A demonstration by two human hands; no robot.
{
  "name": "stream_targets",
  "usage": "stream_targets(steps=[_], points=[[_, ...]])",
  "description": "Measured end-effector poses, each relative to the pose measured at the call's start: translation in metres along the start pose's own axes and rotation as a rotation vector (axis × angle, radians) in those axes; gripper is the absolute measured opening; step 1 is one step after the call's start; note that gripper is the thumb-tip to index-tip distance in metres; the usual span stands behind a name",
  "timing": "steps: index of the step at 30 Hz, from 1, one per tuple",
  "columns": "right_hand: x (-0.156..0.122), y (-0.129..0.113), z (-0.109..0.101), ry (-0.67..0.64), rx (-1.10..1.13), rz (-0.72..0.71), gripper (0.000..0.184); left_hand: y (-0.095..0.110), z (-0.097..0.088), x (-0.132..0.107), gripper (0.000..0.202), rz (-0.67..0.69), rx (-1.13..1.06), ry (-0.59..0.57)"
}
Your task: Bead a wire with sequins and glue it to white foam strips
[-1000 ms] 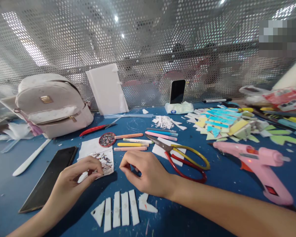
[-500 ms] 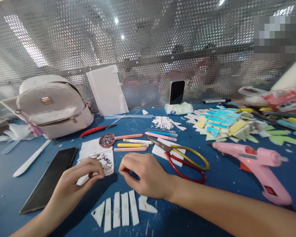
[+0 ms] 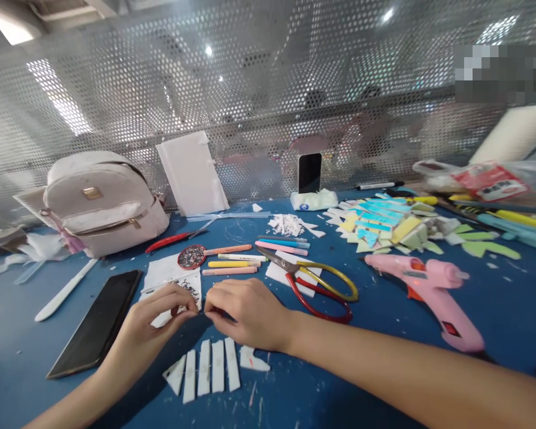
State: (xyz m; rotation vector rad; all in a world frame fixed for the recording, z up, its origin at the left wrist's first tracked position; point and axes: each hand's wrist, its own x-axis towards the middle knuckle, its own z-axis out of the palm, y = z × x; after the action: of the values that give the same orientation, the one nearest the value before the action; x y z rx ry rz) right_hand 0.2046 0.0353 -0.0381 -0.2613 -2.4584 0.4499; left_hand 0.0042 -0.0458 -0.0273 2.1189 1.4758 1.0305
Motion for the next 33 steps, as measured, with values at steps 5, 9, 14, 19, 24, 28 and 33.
stream_targets(steps=[5,9,14,19,24,28,33], points=[[-0.002,0.001,0.002,0.001,0.029,0.025,0.012,0.008,0.001,0.006,0.015,-0.027,0.042,0.0],[-0.001,0.001,0.0,0.036,0.092,0.109,0.005,0.013,0.001,0.012,0.015,-0.02,0.075,0.001],[0.004,0.001,-0.003,0.094,0.289,0.256,0.006,0.021,0.0,0.021,0.014,0.026,0.143,0.022],[0.006,0.007,0.0,0.117,0.591,0.405,0.008,0.028,-0.002,0.03,0.013,0.073,0.152,0.039],[0.005,0.015,0.004,0.173,0.668,0.454,0.015,0.031,-0.009,0.035,0.012,0.013,0.1,0.057],[0.004,0.018,0.005,0.219,0.7,0.479,0.019,0.032,-0.014,0.034,0.011,-0.041,0.09,0.128],[0.004,0.017,0.003,0.25,0.711,0.478,0.021,0.028,-0.015,0.029,0.012,-0.113,0.073,0.158]])
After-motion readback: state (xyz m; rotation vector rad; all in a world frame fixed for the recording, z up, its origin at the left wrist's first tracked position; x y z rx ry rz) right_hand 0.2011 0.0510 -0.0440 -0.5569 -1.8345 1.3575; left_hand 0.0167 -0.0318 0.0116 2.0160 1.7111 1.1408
